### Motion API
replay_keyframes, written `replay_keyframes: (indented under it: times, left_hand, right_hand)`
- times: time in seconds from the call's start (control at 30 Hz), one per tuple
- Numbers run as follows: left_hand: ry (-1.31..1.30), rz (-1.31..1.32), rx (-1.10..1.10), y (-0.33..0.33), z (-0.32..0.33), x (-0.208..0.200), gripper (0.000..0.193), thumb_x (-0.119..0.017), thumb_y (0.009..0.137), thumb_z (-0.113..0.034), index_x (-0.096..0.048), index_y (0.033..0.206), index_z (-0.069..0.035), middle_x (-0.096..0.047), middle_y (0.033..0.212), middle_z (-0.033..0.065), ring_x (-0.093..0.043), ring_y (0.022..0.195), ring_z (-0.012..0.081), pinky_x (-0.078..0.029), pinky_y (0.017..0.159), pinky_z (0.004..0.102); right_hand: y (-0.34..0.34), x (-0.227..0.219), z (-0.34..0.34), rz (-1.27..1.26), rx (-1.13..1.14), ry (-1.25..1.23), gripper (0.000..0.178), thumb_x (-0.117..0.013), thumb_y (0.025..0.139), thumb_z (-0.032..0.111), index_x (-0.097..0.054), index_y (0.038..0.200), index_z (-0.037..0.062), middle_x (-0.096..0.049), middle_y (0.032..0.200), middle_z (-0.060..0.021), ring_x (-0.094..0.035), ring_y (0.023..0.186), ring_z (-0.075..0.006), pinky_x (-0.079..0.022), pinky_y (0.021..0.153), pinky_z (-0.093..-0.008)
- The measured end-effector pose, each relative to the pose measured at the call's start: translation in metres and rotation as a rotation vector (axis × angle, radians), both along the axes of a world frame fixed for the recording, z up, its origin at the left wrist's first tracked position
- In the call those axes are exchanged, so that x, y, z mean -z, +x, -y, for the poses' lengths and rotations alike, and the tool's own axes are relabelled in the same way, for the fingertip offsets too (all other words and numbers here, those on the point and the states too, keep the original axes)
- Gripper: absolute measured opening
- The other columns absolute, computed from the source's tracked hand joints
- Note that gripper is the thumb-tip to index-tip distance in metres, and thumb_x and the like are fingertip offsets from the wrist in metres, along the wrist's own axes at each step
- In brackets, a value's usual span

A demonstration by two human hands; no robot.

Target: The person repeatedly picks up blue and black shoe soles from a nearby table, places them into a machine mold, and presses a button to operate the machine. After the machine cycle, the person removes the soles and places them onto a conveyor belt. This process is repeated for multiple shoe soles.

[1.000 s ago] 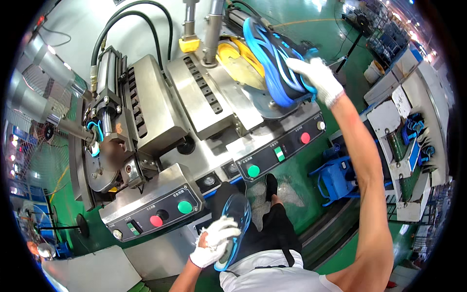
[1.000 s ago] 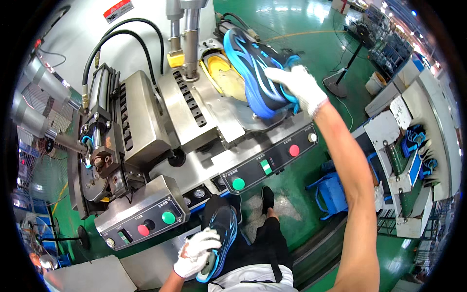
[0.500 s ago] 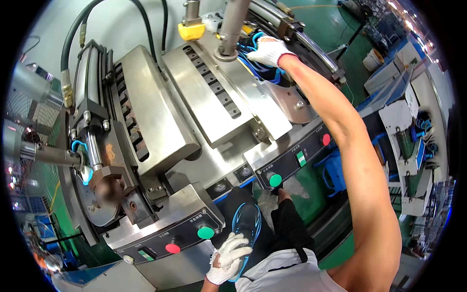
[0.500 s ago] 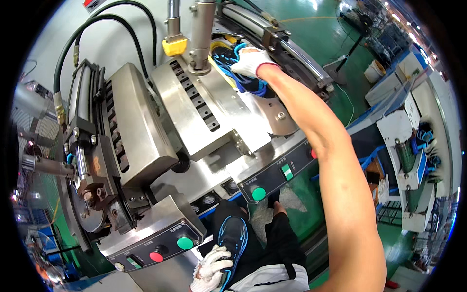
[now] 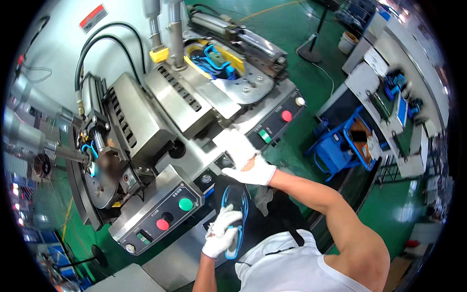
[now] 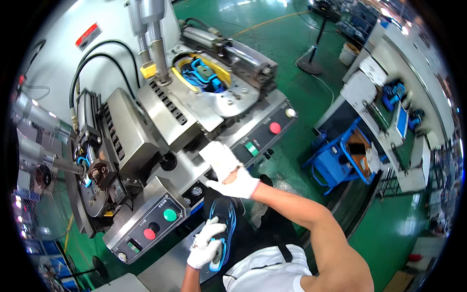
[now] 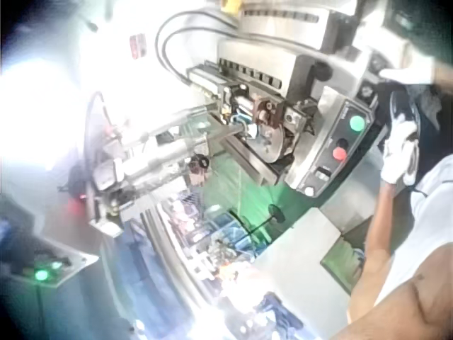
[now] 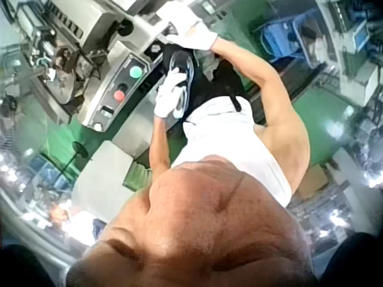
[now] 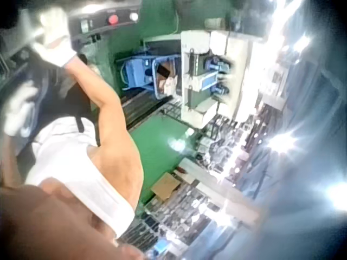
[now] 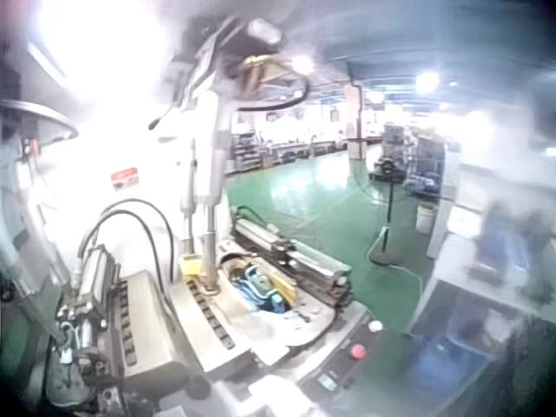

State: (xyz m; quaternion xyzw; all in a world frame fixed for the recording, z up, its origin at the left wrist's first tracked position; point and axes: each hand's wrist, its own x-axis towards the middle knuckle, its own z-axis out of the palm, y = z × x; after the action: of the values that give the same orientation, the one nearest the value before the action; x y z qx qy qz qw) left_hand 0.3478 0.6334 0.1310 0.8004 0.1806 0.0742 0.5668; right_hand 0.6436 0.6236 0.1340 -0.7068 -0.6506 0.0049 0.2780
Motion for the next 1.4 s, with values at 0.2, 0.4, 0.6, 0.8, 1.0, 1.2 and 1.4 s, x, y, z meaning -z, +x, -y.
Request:
replay_keyframes:
  times: [0.2,0.4,0.6,0.8,1.0,1.2,1.4]
  left_hand:
    - [0.124,0.073,-0.142,0.026,0.021,0.001,0.041,-0.061,0.086,0.004,-0.07,0.125,-0.003,-0.073,0.123,0.0147,-0.064,0.131,0.0327,-0.043,0.118,0.0438]
    - [0.211,0.304,-0.166,0.124,0.068,-0.036,0.038,-0.062,0.09,0.005,-0.068,0.126,-0.003,-0.073,0.123,0.0142,-0.068,0.118,0.0285,-0.049,0.11,0.04]
    - [0.221,0.639,0.071,0.25,0.179,-0.108,0.045,-0.068,0.083,0.009,-0.07,0.126,-0.006,-0.068,0.13,0.0151,-0.06,0.134,0.0369,-0.04,0.122,0.0503]
    - [0.365,0.944,0.572,0.331,0.273,-0.177,0.073,-0.085,0.081,-0.014,-0.057,0.148,-0.006,-0.053,0.151,0.0235,-0.045,0.144,0.0506,-0.031,0.124,0.0633]
    - [0.297,0.676,0.704,0.306,0.227,-0.11,0.063,-0.085,0.08,-0.005,-0.064,0.139,-0.001,-0.067,0.135,0.0236,-0.059,0.135,0.0462,-0.045,0.117,0.0552]
    - [0.119,-0.011,0.407,0.185,0.146,-0.031,0.054,-0.078,0.089,-0.02,-0.065,0.138,-0.001,-0.069,0.136,0.0199,-0.063,0.131,0.0381,-0.048,0.113,0.046]
    - [0.151,-0.206,-0.057,0.091,0.115,0.007,0.041,-0.073,0.094,-0.02,-0.069,0.131,-0.003,-0.069,0.135,0.0217,-0.063,0.129,0.0397,-0.049,0.112,0.0473]
  right_hand:
    - [-0.005,0.025,0.036,-0.145,0.068,-0.106,0.095,-0.065,0.096,0.053,-0.029,0.164,-0.0027,-0.025,0.171,-0.0291,-0.019,0.16,-0.0484,-0.012,0.133,-0.0538]
    - [-0.035,-0.011,0.267,-0.721,0.216,-0.103,0.117,-0.089,0.079,0.036,-0.022,0.167,-0.0022,-0.025,0.173,-0.0267,-0.026,0.161,-0.0415,-0.025,0.131,-0.0485]
    - [-0.072,-0.026,0.337,-0.671,0.746,0.209,0.131,-0.096,0.073,0.04,-0.016,0.166,-0.0061,-0.03,0.169,-0.0283,-0.034,0.156,-0.0433,-0.031,0.127,-0.0473]
    - [0.028,-0.03,0.391,-0.925,0.99,1.493,0.084,-0.082,0.092,0.028,-0.041,0.16,0.0006,-0.054,0.156,-0.0165,-0.055,0.141,-0.0295,-0.043,0.118,-0.041]
    - [0.226,-0.052,0.509,-0.28,1.677,1.045,0.088,-0.076,0.091,0.057,-0.053,0.153,0.0009,-0.061,0.149,-0.0225,-0.058,0.135,-0.0362,-0.04,0.118,-0.046]
    - [0.448,-0.019,0.591,-0.268,1.762,0.171,0.093,-0.071,0.086,0.075,-0.061,0.15,0.0087,-0.063,0.15,-0.0164,-0.065,0.128,-0.0309,-0.048,0.11,-0.0438]
    - [0.511,-0.031,0.743,-1.105,1.463,0.184,0.092,-0.053,0.1,0.074,-0.046,0.163,0.0077,-0.056,0.156,-0.0112,-0.054,0.139,-0.0288,-0.038,0.12,-0.0392]
